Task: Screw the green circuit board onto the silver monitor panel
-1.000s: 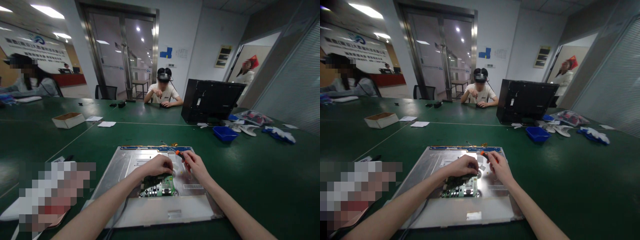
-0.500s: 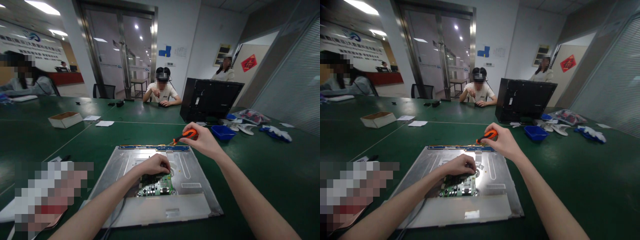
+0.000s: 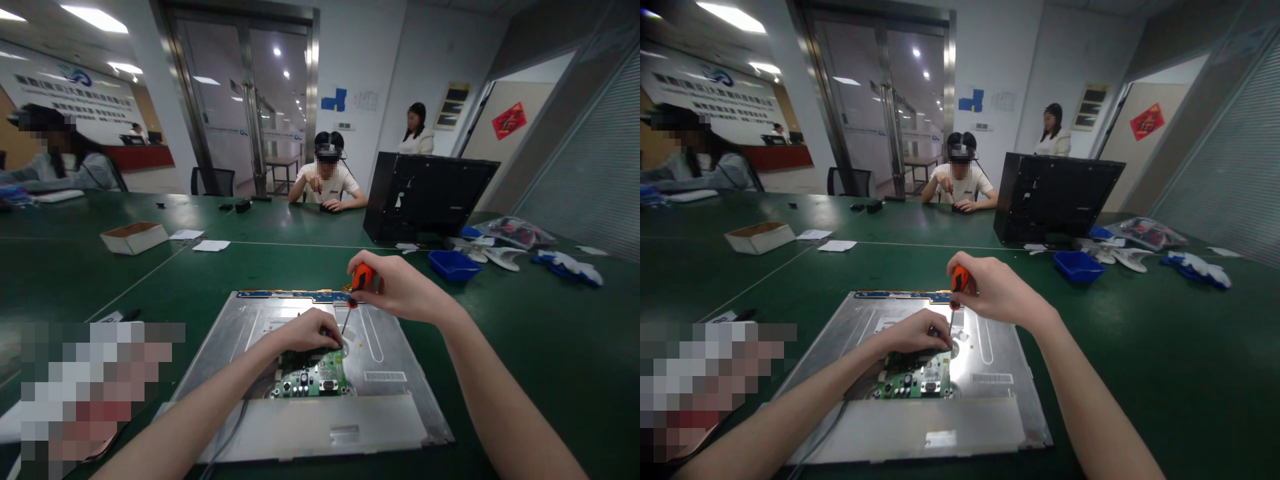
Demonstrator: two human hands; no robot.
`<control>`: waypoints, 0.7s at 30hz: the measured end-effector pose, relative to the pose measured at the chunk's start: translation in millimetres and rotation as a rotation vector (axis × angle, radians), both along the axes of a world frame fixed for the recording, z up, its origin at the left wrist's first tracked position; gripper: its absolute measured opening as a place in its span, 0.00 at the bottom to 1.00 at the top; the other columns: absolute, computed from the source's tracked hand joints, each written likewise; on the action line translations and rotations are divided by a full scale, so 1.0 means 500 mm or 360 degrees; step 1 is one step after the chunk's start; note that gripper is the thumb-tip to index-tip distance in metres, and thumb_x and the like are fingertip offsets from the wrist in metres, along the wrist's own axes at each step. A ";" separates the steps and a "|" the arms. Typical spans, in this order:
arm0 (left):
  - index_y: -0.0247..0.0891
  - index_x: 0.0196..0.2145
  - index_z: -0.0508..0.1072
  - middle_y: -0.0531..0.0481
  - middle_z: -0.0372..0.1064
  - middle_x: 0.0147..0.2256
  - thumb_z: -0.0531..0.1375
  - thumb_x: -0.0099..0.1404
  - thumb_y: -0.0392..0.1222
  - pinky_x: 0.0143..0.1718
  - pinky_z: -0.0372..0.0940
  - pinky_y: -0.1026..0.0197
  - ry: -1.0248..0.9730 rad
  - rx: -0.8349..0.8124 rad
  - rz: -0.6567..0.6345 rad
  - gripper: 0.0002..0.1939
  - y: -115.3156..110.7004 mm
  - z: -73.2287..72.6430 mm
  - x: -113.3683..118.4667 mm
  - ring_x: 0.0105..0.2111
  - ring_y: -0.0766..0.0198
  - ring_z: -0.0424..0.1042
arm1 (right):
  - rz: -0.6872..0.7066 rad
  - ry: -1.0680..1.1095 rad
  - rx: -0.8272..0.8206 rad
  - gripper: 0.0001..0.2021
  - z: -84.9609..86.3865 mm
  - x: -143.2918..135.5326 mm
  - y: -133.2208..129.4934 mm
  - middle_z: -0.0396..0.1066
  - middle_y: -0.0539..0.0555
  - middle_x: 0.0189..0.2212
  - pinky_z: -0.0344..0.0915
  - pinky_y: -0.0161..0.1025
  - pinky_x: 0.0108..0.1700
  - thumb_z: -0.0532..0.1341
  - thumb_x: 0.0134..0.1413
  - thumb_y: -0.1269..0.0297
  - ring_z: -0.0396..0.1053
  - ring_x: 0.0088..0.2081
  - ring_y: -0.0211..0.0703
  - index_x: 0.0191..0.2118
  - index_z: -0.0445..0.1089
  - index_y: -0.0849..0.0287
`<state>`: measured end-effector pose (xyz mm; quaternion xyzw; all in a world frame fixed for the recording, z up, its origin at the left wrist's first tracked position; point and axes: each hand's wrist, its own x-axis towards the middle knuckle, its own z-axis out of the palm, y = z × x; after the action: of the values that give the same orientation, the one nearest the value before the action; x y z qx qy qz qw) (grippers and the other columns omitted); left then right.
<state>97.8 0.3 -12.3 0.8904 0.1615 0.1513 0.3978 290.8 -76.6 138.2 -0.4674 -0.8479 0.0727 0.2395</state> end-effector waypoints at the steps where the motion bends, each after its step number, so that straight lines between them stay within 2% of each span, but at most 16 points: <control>1: 0.36 0.34 0.79 0.50 0.74 0.31 0.63 0.59 0.39 0.35 0.60 0.68 0.0005 -0.0006 -0.0001 0.07 0.000 0.001 0.000 0.32 0.65 0.70 | 0.0038 -0.0038 -0.0035 0.14 -0.004 -0.003 0.001 0.69 0.48 0.31 0.56 0.33 0.29 0.63 0.48 0.65 0.65 0.29 0.37 0.41 0.63 0.55; 4: 0.36 0.34 0.78 0.50 0.74 0.31 0.63 0.58 0.38 0.34 0.61 0.68 0.0039 -0.0020 0.0010 0.06 -0.002 0.004 0.001 0.32 0.65 0.71 | 0.0126 -0.0127 -0.0097 0.13 -0.016 -0.015 0.002 0.70 0.48 0.31 0.55 0.33 0.31 0.62 0.47 0.69 0.65 0.31 0.37 0.40 0.63 0.55; 11: 0.35 0.34 0.78 0.51 0.73 0.30 0.62 0.58 0.38 0.33 0.61 0.68 0.0052 -0.0049 0.0011 0.06 -0.004 0.005 0.002 0.31 0.65 0.71 | 0.0170 -0.0234 -0.0147 0.13 -0.037 -0.035 0.008 0.70 0.48 0.32 0.53 0.33 0.30 0.61 0.46 0.72 0.65 0.31 0.37 0.39 0.62 0.55; 21: 0.36 0.33 0.78 0.51 0.73 0.30 0.63 0.57 0.37 0.33 0.60 0.68 0.0077 -0.0026 0.0015 0.05 -0.002 0.007 0.001 0.31 0.65 0.70 | 0.0136 -0.0263 -0.0116 0.13 -0.040 -0.032 0.011 0.70 0.47 0.31 0.52 0.33 0.30 0.61 0.47 0.72 0.65 0.31 0.37 0.39 0.62 0.55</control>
<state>98.2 -0.8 -8.6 0.8898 0.1764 0.1303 0.4003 274.8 -71.0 118.4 -0.4436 -0.8807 0.0747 0.1483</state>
